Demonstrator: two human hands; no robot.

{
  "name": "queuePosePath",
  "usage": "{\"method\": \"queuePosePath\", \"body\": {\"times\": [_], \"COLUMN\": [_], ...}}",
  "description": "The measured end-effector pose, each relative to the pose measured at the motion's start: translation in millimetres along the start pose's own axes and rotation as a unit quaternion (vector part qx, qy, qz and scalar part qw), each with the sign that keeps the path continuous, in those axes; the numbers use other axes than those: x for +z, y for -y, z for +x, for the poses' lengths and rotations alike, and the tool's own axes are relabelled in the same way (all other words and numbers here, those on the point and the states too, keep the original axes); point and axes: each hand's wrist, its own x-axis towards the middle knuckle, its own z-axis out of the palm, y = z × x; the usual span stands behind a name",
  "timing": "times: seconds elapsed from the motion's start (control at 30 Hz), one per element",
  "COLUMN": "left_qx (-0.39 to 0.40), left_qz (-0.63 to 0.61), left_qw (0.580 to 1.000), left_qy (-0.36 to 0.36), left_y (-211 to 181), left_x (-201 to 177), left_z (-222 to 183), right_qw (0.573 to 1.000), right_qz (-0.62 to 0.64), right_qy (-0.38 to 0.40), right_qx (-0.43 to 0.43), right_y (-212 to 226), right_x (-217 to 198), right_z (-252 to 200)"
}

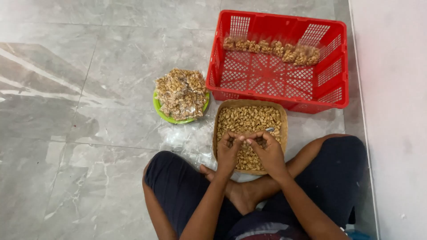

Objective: Bagging loose peanuts into small plastic bags and placing them in a storage crate.

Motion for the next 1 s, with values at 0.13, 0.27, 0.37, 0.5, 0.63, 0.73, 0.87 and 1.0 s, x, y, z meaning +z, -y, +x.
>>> {"method": "queuePosePath", "body": {"times": [0.13, 0.27, 0.37, 0.5, 0.63, 0.73, 0.87, 1.0], "left_qx": [-0.017, -0.029, -0.045, -0.148, -0.208, -0.154, -0.099, -0.07], "left_qz": [-0.018, -0.019, -0.079, -0.136, -0.219, -0.202, -0.15, -0.087], "left_qw": [1.0, 0.999, 0.996, 0.967, 0.937, 0.957, 0.981, 0.992], "left_qy": [-0.019, -0.019, 0.024, 0.158, 0.175, 0.143, 0.074, 0.066], "left_y": [17, 8, -4, -1, 2, -20, 6, 13], "left_x": [1, 0, -1, -14, -11, 0, -8, -8], "left_z": [5, 2, 4, 11, 7, 0, 5, 7], "right_qw": [0.999, 0.999, 0.999, 0.995, 0.994, 0.998, 0.998, 1.0], "right_qz": [-0.027, -0.045, -0.04, -0.037, -0.041, -0.008, 0.068, 0.009], "right_qy": [-0.004, 0.005, 0.022, 0.064, 0.085, 0.044, 0.003, 0.023], "right_qx": [-0.018, -0.016, -0.021, -0.063, -0.063, -0.054, 0.016, -0.015], "right_y": [9, 10, 10, 26, 26, 27, 19, 13], "right_x": [-3, -6, -12, -21, -23, -22, -25, -20], "right_z": [1, 1, 4, 11, 14, 11, 11, 11]}}
